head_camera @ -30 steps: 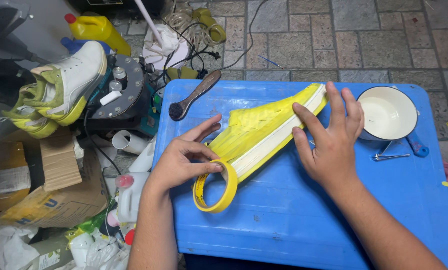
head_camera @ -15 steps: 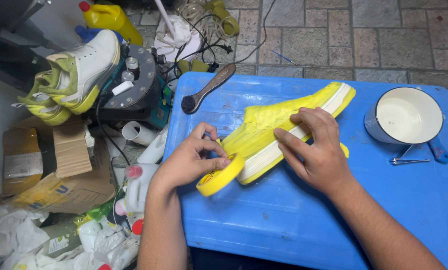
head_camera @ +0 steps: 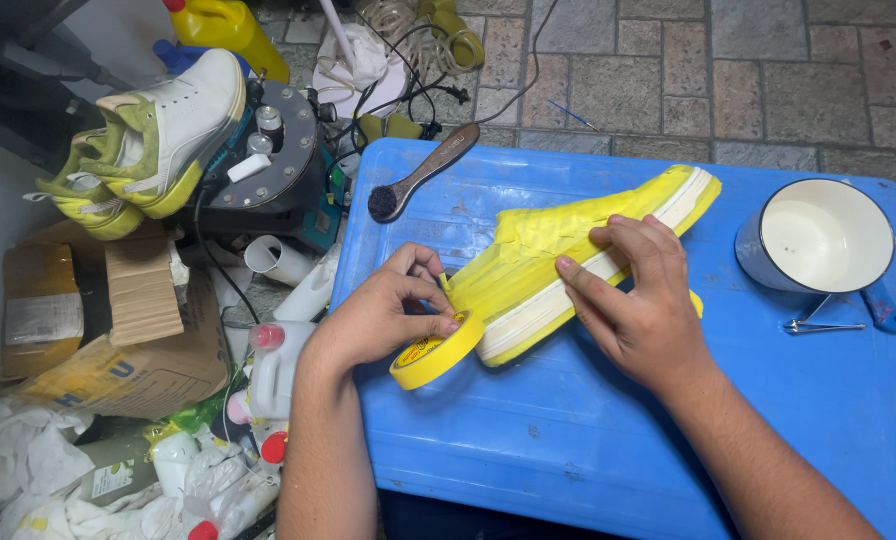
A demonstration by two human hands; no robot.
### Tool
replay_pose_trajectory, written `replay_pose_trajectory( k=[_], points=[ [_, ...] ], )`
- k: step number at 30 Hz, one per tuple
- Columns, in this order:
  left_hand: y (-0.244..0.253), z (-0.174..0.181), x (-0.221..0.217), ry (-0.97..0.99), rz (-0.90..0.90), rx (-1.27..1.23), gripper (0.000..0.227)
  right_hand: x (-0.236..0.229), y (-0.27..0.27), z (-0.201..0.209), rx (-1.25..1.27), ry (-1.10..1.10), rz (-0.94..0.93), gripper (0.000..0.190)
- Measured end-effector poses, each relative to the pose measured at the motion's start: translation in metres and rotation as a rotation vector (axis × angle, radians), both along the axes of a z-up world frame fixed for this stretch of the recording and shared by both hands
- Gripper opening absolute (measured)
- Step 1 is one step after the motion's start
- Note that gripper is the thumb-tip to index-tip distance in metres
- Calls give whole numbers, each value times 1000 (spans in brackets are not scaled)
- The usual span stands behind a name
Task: The person wraps a yellow sneaker with yellow masking tape, covering the upper and sides while leaving the white midsole exposed. They repeatedly pull, smooth, and tear tape segments to fully mask the shoe surface.
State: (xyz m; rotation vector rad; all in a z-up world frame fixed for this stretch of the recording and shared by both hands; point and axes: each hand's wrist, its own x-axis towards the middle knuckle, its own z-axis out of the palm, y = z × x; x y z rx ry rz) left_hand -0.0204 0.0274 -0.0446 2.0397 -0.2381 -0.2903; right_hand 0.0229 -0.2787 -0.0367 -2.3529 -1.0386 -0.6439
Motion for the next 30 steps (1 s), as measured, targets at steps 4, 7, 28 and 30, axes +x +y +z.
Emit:
replay_pose_trajectory(
  k=[4, 7, 28, 30],
  points=[
    [1, 0, 1, -3, -6, -26, 19, -22, 12, -4, -55, 4, 27, 40],
    [2, -1, 1, -5, -10, -35, 20, -33, 22, -10, -2, 91, 159, 44],
    [5, -3, 4, 8, -31, -84, 19, -3, -10, -5, -70, -21, -195, 42],
    [6, -5, 5, 16, -41, -76, 18, 0, -14, -4, -51, 27, -202, 42]
  ],
)
